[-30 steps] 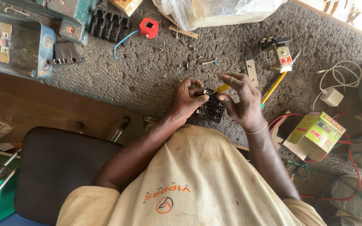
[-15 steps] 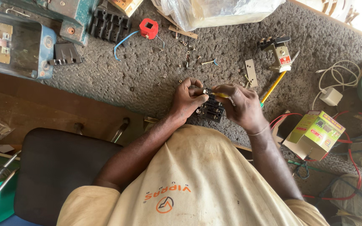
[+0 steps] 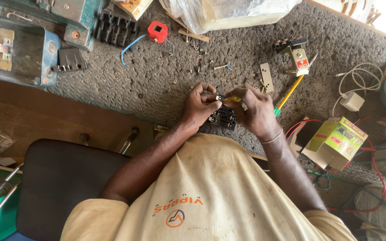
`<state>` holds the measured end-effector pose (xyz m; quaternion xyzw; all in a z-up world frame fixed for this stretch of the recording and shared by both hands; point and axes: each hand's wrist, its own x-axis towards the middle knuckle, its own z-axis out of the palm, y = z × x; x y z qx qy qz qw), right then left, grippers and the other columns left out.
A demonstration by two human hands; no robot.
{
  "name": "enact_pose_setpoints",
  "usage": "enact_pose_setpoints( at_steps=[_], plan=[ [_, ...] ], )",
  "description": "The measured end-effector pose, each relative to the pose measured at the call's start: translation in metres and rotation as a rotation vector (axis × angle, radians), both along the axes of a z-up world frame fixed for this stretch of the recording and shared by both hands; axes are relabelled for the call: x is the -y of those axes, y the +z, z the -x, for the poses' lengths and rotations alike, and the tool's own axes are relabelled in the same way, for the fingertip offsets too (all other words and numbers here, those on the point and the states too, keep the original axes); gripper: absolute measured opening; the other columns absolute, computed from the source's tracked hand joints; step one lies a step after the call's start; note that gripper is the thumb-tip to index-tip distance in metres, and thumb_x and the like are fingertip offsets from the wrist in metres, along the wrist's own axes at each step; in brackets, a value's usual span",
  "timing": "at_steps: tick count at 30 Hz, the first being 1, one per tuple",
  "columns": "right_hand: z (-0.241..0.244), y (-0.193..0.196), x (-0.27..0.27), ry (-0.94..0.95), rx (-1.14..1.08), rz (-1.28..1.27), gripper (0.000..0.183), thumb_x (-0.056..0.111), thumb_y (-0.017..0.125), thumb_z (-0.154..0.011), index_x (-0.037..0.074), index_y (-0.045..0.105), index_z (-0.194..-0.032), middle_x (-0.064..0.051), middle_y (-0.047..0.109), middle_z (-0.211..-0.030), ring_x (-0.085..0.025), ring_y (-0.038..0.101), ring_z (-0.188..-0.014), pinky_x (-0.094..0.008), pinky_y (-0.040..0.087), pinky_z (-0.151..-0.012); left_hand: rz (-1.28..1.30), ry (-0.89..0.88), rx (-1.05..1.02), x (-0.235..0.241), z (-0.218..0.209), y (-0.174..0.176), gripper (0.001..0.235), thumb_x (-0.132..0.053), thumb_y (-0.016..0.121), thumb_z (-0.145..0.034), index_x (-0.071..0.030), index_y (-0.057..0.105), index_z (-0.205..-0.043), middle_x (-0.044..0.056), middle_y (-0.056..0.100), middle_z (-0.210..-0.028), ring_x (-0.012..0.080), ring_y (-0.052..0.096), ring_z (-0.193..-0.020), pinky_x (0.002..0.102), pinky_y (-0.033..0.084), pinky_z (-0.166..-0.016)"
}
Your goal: The person assembles a small electrical component using a screwdriver and small metal parts. They pick up parts from the workbench, insert them into the component, and tighten screws. The person also handles a plastic bag and a second similar component.
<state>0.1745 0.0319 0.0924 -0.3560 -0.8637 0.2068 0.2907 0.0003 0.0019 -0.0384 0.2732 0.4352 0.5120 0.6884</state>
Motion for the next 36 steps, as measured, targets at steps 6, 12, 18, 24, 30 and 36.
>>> enact_pose_setpoints(
  at_steps=[6,12,18,24,30,36],
  plan=[
    [0.001,-0.013,0.007,-0.096,0.000,-0.088,0.035,0.016,0.083,-0.093,0.010,0.053,-0.110,-0.006,0.070,-0.091,-0.022,0.072,-0.076,-0.036,0.057,-0.060,-0.014,-0.007,-0.008,0.000,0.001,0.004,0.036,0.013,0.066,-0.081,-0.003,0.053,-0.111,0.006,0.073,-0.093,0.0068,0.068,-0.083,0.021,0.057,-0.071],
    [-0.009,-0.003,0.000,-0.514,-0.163,0.183,0.049,0.011,0.073,-0.105,0.009,0.046,-0.146,-0.011,0.075,-0.094,-0.024,0.073,-0.075,-0.036,0.059,-0.065,0.017,-0.152,-0.412,0.004,0.005,0.026,0.042,-0.003,0.077,-0.085,-0.008,0.055,-0.119,0.010,0.070,-0.104,0.0118,0.070,-0.088,0.025,0.062,-0.075],
    [-0.023,-0.013,-0.035,-0.553,0.123,0.071,0.064,0.012,0.081,-0.093,0.009,0.047,-0.147,-0.018,0.074,-0.112,-0.030,0.075,-0.091,-0.044,0.061,-0.075,-0.510,-0.264,-0.799,0.016,-0.004,0.064,0.082,-0.007,0.088,-0.071,-0.004,0.045,-0.141,0.018,0.063,-0.124,0.0311,0.063,-0.117,0.045,0.051,-0.102],
    [-0.067,-0.016,0.006,-0.781,0.233,0.081,0.045,0.027,0.078,-0.099,0.016,0.054,-0.135,-0.013,0.074,-0.110,-0.027,0.075,-0.087,-0.041,0.061,-0.072,-0.668,-0.273,-0.741,0.005,-0.013,0.095,0.086,0.002,0.083,-0.073,-0.004,0.040,-0.146,0.021,0.055,-0.141,0.0377,0.055,-0.131,0.046,0.045,-0.111],
    [-0.085,-0.024,0.070,-0.944,0.513,0.381,0.069,0.045,0.078,-0.091,0.002,0.044,-0.134,-0.019,0.067,-0.075,-0.036,0.067,-0.063,-0.049,0.053,-0.054,-0.694,-0.399,-0.869,-0.019,-0.010,0.109,0.076,0.007,0.075,-0.082,-0.011,0.044,-0.149,0.013,0.065,-0.131,0.0277,0.067,-0.119,0.043,0.053,-0.106],
    [-0.073,-0.052,0.072,-0.990,0.239,0.237,0.055,0.028,0.072,-0.095,0.005,0.045,-0.137,-0.017,0.066,-0.072,-0.036,0.065,-0.062,-0.049,0.051,-0.057,-1.020,-0.506,-1.047,-0.069,-0.026,0.088,0.063,0.006,0.072,-0.079,-0.005,0.042,-0.134,0.019,0.064,-0.119,0.0348,0.067,-0.111,0.046,0.057,-0.091]
  ],
)
